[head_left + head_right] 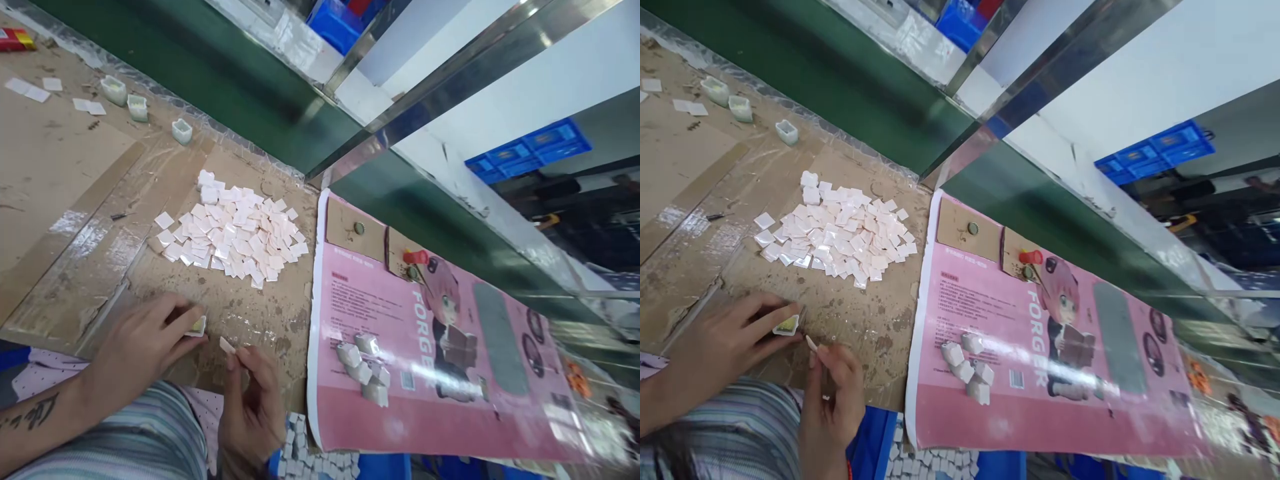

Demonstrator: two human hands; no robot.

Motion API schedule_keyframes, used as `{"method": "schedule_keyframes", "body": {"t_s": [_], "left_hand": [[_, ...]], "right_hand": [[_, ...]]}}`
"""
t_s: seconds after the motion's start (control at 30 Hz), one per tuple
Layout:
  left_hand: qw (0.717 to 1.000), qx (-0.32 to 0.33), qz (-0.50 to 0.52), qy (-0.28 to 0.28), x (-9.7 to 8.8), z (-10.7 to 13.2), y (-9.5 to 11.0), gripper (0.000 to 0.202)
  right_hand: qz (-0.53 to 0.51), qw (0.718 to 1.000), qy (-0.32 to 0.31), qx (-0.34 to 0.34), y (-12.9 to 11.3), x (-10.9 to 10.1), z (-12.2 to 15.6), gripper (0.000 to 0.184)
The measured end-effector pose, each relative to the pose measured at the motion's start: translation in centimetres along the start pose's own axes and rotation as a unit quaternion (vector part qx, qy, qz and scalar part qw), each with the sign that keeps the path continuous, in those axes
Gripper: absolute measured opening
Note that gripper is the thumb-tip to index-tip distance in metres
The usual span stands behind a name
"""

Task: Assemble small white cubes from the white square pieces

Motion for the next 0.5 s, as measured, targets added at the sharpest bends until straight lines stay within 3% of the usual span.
{"method": "schedule_keyframes", "body": {"t_s": [0.13, 0.27, 0.37, 0.5], "left_hand": [[0.996, 0.045, 0.045, -0.055, 0.2, 0.1, 0.0, 0.031], [0.985, 0.054, 0.069, -0.146, 0.3, 0.4, -0.9, 0.044], [0.989, 0.011, 0.098, -0.114, -1.0, 0.6, -1.0, 0.045], [0.973, -0.064, 0.219, -0.037, -2.4, 2.0, -0.5, 0.030]], "right_hand": [[-0.064, 0.994, 0.000, 0.092, 0.9, 0.4, 0.8, 0.021], [-0.197, 0.956, -0.035, 0.215, 1.9, 1.5, 1.6, 0.022], [-0.260, 0.935, -0.087, 0.226, 1.2, 2.4, 1.5, 0.020], [-0.242, 0.945, -0.109, 0.191, 0.2, 2.7, 1.1, 0.012]]}}
Point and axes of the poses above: each hand's wrist, its own z-axis away from the middle knuckle, its own x-axis out of the palm, y = z × x, the point moved 7 cm from there along -z, towards the middle knuckle, and after that the axes turned 3 degrees about z, right-handed, at the moved point
